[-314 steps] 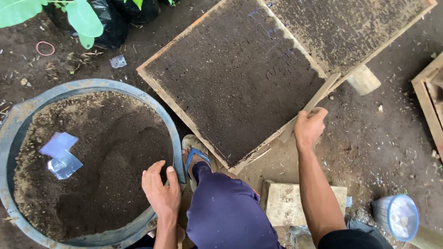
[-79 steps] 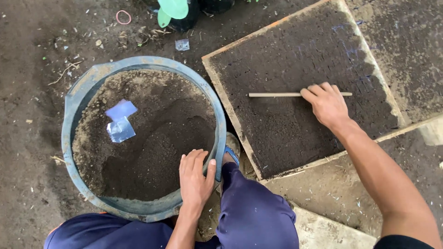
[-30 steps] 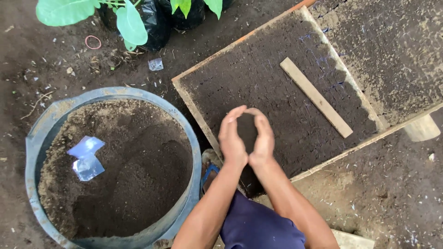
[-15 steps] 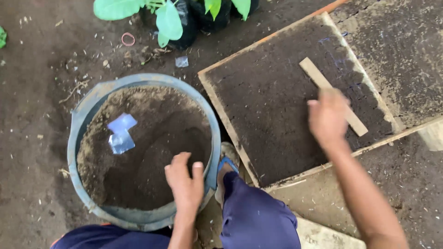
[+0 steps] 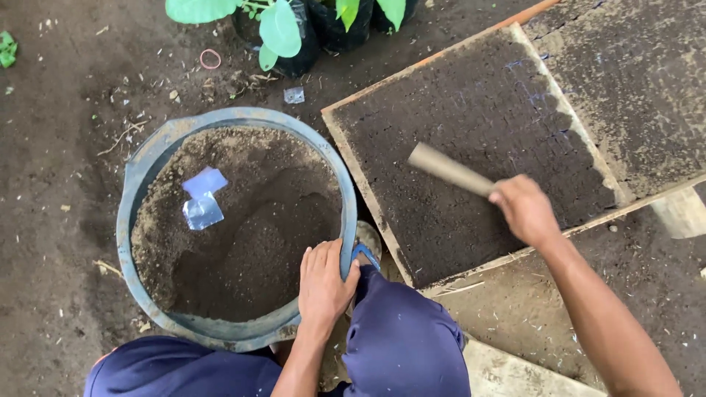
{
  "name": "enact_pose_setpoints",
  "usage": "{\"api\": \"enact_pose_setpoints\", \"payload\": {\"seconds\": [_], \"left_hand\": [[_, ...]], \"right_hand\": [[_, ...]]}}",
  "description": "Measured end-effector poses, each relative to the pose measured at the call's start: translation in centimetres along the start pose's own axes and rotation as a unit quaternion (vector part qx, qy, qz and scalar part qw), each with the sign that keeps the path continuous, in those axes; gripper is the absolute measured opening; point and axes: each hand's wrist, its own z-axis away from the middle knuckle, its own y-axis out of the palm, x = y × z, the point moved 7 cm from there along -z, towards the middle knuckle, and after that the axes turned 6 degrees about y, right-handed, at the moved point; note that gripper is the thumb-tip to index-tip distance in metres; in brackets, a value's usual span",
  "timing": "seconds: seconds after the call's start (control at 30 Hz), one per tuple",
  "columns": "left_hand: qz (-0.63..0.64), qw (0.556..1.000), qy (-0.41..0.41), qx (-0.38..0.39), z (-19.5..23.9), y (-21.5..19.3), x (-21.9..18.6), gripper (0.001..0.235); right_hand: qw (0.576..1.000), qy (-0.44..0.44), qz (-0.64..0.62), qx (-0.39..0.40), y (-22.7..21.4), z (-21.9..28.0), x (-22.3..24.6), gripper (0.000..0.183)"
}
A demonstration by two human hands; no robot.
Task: The person breaks up clumps of soil with their hands and then uses a wooden stick to level the soil in a rectangular wooden tray. The person repeatedly smooths the surface of the soil in the tray.
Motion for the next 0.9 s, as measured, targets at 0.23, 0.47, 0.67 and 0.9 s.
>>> {"api": "enact_pose_setpoints", "payload": {"seconds": [0.23, 0.47, 0.67, 0.9], "left_hand": [[0.016, 0.998, -0.032, 0.046, 0.0, 0.9, 0.6, 0.054], [0.007, 0.999, -0.027, 0.038, 0.0, 0.7, 0.6, 0.052], [0.015, 0.999, -0.035, 0.034, -0.1, 0.7, 0.6, 0.052], [0.01, 0.999, -0.025, 0.019, 0.0, 0.5, 0.3, 0.051]], "right_hand": [[0.971, -0.103, 0.179, 0.122, 4.5, 3.6, -0.2, 0.028], [0.963, -0.08, 0.256, 0.03, 6.7, 1.8, -4.7, 0.024], [0.968, -0.084, 0.23, -0.053, 7.5, 0.8, -2.9, 0.022], [0.98, -0.114, 0.155, -0.045, 8.2, 0.8, 3.3, 0.023]]}}
